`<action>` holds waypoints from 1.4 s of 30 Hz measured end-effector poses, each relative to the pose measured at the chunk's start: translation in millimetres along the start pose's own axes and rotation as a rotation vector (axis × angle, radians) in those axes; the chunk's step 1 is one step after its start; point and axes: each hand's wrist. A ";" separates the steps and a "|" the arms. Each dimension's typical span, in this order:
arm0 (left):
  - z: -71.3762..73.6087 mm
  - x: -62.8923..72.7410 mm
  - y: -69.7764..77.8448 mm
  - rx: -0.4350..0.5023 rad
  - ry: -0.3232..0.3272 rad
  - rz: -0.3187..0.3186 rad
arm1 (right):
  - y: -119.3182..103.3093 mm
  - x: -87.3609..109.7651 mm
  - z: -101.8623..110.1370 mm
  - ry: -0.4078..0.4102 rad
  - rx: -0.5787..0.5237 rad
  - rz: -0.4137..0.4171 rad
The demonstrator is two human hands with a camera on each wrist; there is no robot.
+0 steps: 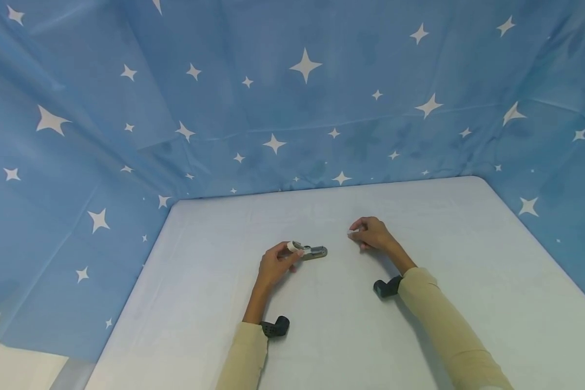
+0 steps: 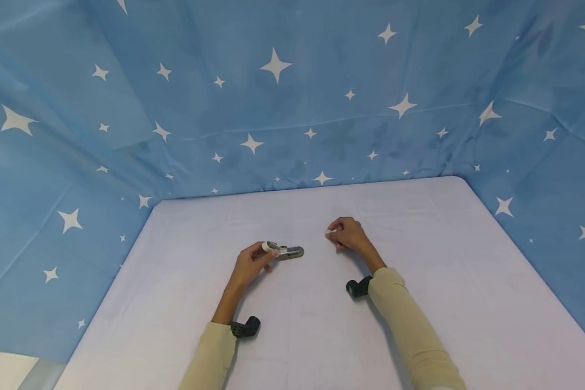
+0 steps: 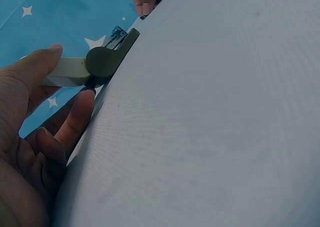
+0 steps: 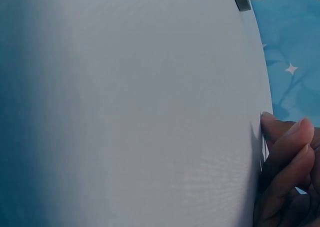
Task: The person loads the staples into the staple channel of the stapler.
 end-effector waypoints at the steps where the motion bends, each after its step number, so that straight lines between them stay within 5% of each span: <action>1: 0.0 0.0 -0.1 0.002 0.000 0.002 | 0.0 0.0 0.0 0.000 0.001 0.001; 13: -0.9 -0.1 -2.0 0.014 0.005 -0.013 | -2.0 5.4 0.2 -0.009 -0.065 -0.018; 21: -1.0 -1.4 -4.1 0.024 0.009 -0.018 | -10.0 12.5 -3.3 -0.058 -0.204 0.024; 26: -1.2 -0.8 -3.4 0.033 0.003 -0.015 | -12.7 14.6 -8.3 -0.090 -0.196 0.054; 42: -1.1 -0.8 -1.2 0.021 0.008 -0.022 | -27.0 19.6 -30.2 -0.127 -0.160 0.277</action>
Point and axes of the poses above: each hand's wrist, its own x-axis away from the middle knuckle, its own z-axis out of the back of the hand, y = z × x, and after that the axes turned 1 degree about -y, right-handed
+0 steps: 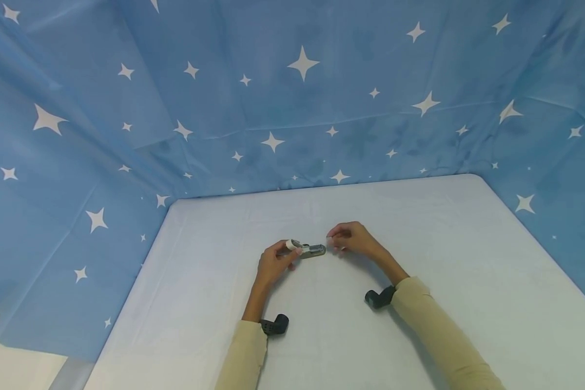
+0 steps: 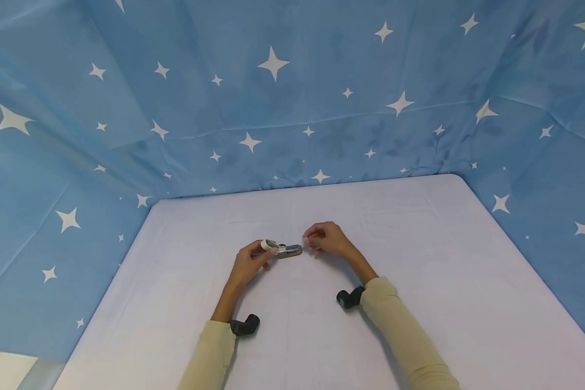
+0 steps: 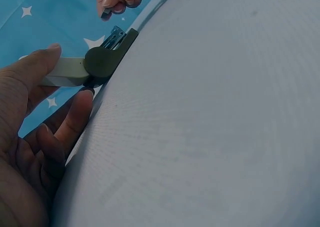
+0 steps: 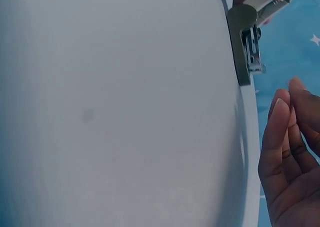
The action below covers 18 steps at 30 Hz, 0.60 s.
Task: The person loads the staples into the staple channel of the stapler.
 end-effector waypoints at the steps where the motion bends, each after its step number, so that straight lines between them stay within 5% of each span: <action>1: -0.1 0.0 -0.5 0.000 -0.001 0.001 | 1.9 -1.4 -1.9 0.004 0.000 0.005; 18: 0.5 -0.4 -0.8 -0.022 -0.006 0.013 | -9.3 -4.0 -18.9 -0.010 0.092 0.008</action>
Point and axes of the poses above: each hand's wrist, its own x-axis away from the middle knuckle, its own z-axis out of the back of the hand, y = z × x, and after that the axes turned 1 degree about -y, right-handed
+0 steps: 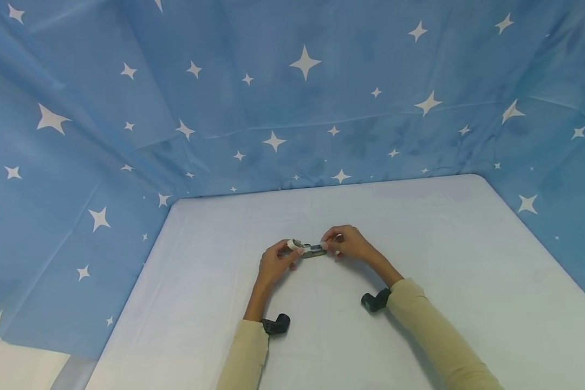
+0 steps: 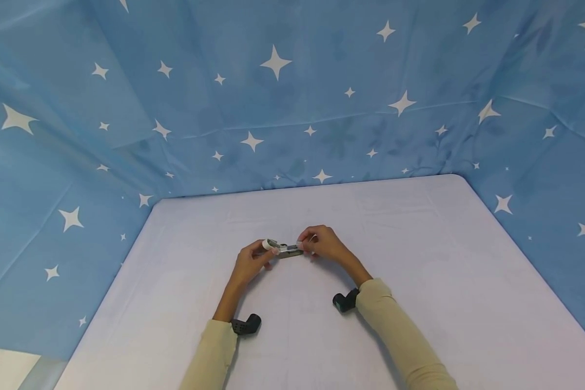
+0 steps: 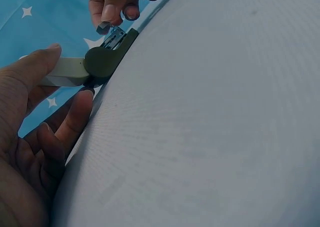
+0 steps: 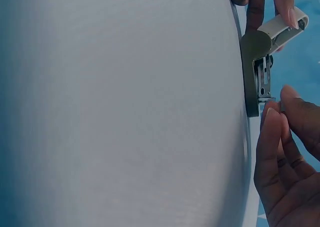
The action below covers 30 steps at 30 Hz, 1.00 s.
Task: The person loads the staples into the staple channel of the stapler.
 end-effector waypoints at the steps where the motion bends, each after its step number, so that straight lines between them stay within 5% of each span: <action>1: 0.1 0.0 -0.1 0.000 0.001 0.003 | 0.0 -0.3 -0.5 -0.003 0.011 0.002; 30: -0.9 0.2 -2.5 -0.013 0.005 -0.007 | -3.7 -3.8 -13.0 0.007 0.105 0.056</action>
Point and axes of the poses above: each hand's wrist, its own x-axis away from the middle knuckle, its own z-axis out of the back of the hand, y = z × x, and after that the axes turned 1 degree about -y, right-handed
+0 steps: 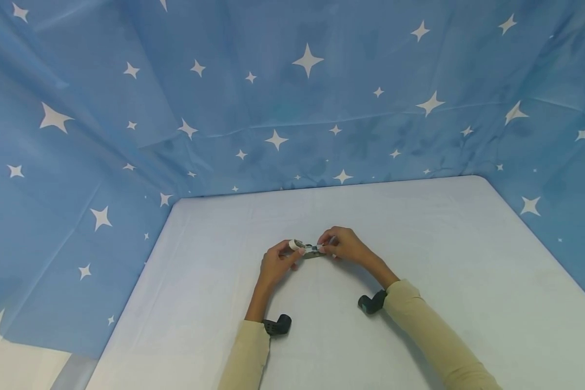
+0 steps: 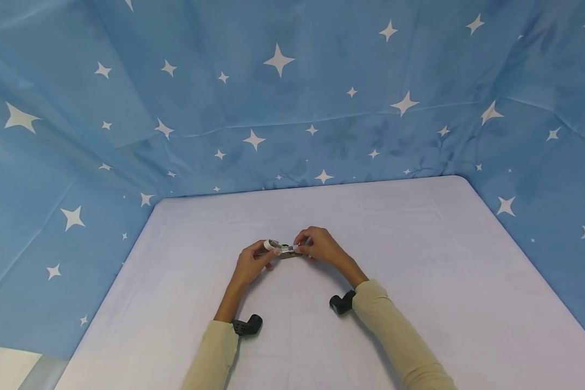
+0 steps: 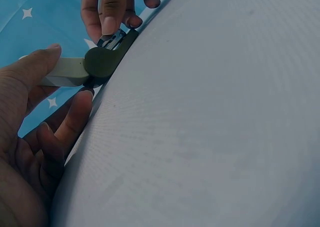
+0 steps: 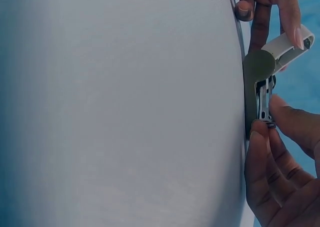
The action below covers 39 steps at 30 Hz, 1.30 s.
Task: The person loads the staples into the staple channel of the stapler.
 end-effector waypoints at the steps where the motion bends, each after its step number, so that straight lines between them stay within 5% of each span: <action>1: 0.0 -0.1 -0.1 0.002 -0.001 0.000 | 0.0 -0.1 -0.3 0.002 0.006 -0.001; 29: -0.1 -0.1 0.0 0.009 0.005 -0.014 | -1.7 -3.0 0.1 -0.003 0.051 -0.045; 39: -0.2 0.1 -0.3 0.015 0.006 -0.018 | -5.9 -7.9 -2.4 -0.006 0.052 -0.123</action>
Point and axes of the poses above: each hand's wrist, its own x-axis away from the middle knuckle, its own z-axis out of the back of the hand, y = z × x, and after that the axes turned 1 degree about -y, right-handed
